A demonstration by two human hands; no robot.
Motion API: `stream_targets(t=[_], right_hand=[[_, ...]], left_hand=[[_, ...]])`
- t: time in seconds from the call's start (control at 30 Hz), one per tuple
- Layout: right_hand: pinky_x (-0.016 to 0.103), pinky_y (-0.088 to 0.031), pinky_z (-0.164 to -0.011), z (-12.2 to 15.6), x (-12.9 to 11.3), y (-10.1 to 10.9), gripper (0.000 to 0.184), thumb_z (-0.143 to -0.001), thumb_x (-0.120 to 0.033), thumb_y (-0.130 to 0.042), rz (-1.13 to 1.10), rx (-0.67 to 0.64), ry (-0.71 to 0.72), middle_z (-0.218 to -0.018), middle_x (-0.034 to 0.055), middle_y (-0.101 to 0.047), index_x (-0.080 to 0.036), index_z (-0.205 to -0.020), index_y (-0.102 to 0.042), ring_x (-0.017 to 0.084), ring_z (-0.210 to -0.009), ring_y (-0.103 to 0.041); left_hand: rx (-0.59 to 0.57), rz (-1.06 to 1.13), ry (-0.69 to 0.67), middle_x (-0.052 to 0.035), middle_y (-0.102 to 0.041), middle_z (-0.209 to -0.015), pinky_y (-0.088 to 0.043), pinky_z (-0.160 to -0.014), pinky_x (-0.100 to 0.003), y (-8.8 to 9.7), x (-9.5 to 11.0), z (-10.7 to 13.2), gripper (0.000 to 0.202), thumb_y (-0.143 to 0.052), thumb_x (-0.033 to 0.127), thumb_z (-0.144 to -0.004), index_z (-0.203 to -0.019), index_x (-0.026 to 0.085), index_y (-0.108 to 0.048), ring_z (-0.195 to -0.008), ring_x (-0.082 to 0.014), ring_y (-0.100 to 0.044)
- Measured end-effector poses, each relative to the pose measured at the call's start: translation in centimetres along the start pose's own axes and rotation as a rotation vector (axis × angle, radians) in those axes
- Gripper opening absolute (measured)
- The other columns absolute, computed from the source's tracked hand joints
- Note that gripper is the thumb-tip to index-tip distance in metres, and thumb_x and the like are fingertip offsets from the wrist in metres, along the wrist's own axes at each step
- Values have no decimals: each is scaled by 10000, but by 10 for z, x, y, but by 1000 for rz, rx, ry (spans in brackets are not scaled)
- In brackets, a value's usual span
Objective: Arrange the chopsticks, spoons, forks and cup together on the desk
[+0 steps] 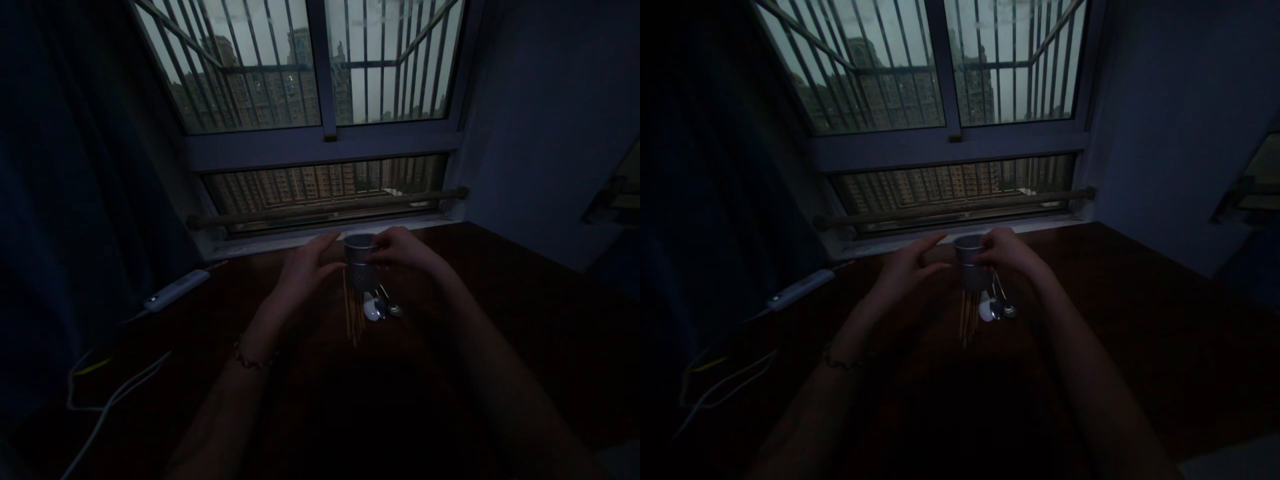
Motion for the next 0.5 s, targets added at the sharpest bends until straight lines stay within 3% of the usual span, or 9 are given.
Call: stream_targets(t=[0.03, 0.1, 0.2, 0.27, 0.3, 0.43, 0.5], right_hand=[[185, -381, -468, -1, 7, 4, 71, -738, -162, -646, 73, 56, -42, -567, 27, -599, -96, -711, -646, 123, -521, -570], [191, -367, -461, -3, 27, 13, 80, -731, -165, -650, 202, 140, -157, -563, 35, -600, -100, -685, -656, 129, -526, -572], [205, -387, -471, -5, 63, 22, 125, -734, -210, -667, 291, 178, -368, -626, 74, -627, -86, -716, -673, 154, -562, -593], [210, -414, -478, -6, 83, 24, 143, -733, -212, -678, 279, 157, -484, -699, 100, -647, -70, -757, -676, 168, -585, -606], [210, -428, -480, -6, 91, 24, 140, -731, -201, -681, 253, 139, -529, -728, 107, -653, -66, -773, -676, 173, -595, -612], [206, -466, -494, -3, 104, 24, 111, -739, -154, -666, 106, 84, -626, -745, 123, -657, -52, -781, -668, 188, -626, -627], [211, -478, -506, -1, 105, 25, 105, -736, -137, -662, 62, 69, -641, -754, 139, -656, -39, -774, -660, 192, -624, -626]], left_hand=[[-27, -93, 15, -77, -457, -1360, -365, -1023, -377, 3, 3, 3, 648, -655, 322, -753, -1341, 197, -411, -1226, -223, -451], [-198, -190, 40, -69, -433, -1380, -354, -1033, -383, 6, 11, 12, 707, -656, 334, -749, -1377, 221, -351, -1237, -234, -440], [-649, -120, 83, -50, -487, -1335, -377, -1006, -332, 5, 20, 31, 681, -661, 380, -726, -1344, 247, -409, -1186, -230, -490], [-858, -30, 120, -41, -539, -1280, -413, -954, -299, 5, 26, 42, 655, -638, 425, -734, -1333, 264, -428, -1115, -219, -542], [-888, -7, 128, -39, -551, -1264, -419, -940, -294, 6, 29, 45, 650, -623, 437, -743, -1337, 269, -422, -1094, -216, -554], [-754, -28, 112, -50, -535, -1281, -387, -975, -317, 13, 40, 45, 646, -606, 431, -761, -1352, 266, -402, -1122, -227, -529], [-752, -15, 112, -44, -535, -1282, -380, -981, -317, 15, 42, 45, 634, -600, 426, -768, -1351, 279, -401, -1119, -224, -531]])
Point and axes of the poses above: each hand's wrist, its own z-axis away from the middle knuckle, its own y-axis out of the back of the hand, x = y × z, the point moved 3 cm from there along -z, towards the middle knuckle
